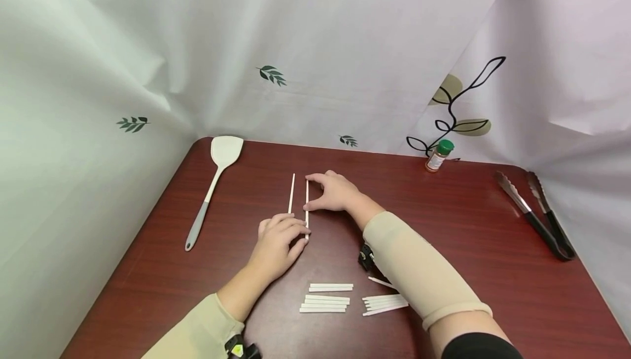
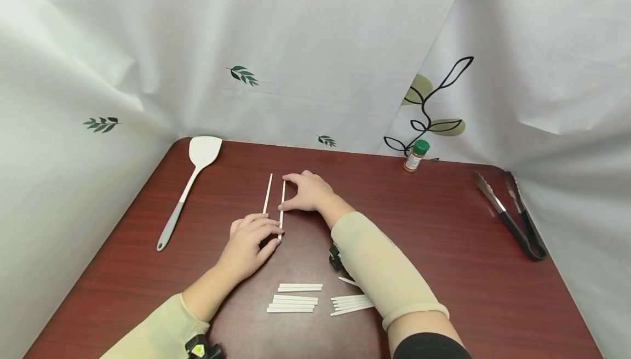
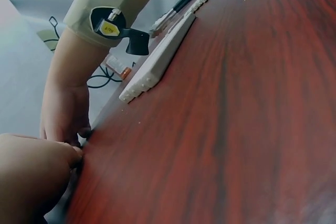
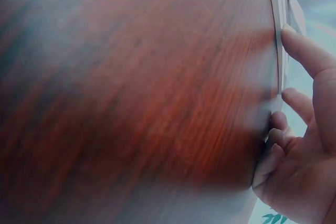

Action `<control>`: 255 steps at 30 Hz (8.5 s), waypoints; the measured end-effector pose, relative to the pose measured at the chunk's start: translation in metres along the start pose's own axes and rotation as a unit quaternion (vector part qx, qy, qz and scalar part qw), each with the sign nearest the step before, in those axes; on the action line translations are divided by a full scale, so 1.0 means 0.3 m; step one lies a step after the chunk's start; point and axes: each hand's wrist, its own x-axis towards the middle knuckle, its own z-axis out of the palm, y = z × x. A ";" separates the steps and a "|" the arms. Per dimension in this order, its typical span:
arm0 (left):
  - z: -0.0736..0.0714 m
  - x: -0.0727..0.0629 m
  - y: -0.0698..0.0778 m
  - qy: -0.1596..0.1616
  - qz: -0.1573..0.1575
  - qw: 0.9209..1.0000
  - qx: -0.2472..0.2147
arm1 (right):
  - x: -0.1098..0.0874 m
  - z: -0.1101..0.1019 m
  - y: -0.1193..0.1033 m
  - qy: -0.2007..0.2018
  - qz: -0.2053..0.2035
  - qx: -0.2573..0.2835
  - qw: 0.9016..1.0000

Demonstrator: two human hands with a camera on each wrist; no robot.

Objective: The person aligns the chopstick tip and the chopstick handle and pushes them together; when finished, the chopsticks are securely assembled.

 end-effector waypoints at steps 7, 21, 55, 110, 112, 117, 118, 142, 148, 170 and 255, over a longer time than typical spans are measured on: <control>0.000 0.001 -0.001 0.000 -0.024 1.000 0.006 | 0.011 -0.001 -0.012 0.000 0.011 -0.016 1.000; -0.005 0.002 -0.001 0.003 -0.037 0.999 0.016 | 0.012 0.006 -0.012 -0.003 0.014 -0.032 0.999; 0.001 -0.002 -0.001 0.025 -0.016 0.999 0.020 | -0.018 0.026 0.029 0.027 -0.032 -0.037 0.998; 0.005 0.004 0.013 0.035 0.066 0.995 -0.059 | -0.267 -0.041 0.206 -0.014 0.013 0.230 0.973; 0.007 0.006 0.017 0.037 0.073 0.995 -0.062 | -0.305 -0.039 0.225 -0.008 0.015 0.240 0.971; 0.014 0.003 0.035 0.035 0.094 0.992 -0.073 | -0.384 -0.040 0.261 0.000 0.015 0.262 0.965; 0.014 0.002 0.040 0.032 0.098 0.992 -0.076 | -0.395 -0.038 0.267 0.000 0.014 0.267 0.964; 0.035 -0.026 0.125 -0.048 0.129 0.983 -0.124 | -0.604 0.101 0.270 0.181 -0.036 0.293 0.938; 0.034 -0.031 0.128 -0.059 0.117 0.984 -0.119 | -0.643 0.144 0.265 0.231 -0.102 0.252 0.934; 0.026 -0.039 0.128 -0.096 0.121 0.983 -0.102 | -0.666 0.181 0.273 0.220 -0.237 0.084 0.942; 0.053 -0.037 0.176 -0.052 0.133 0.975 -0.169 | -0.665 0.223 0.202 0.260 -0.339 0.175 0.887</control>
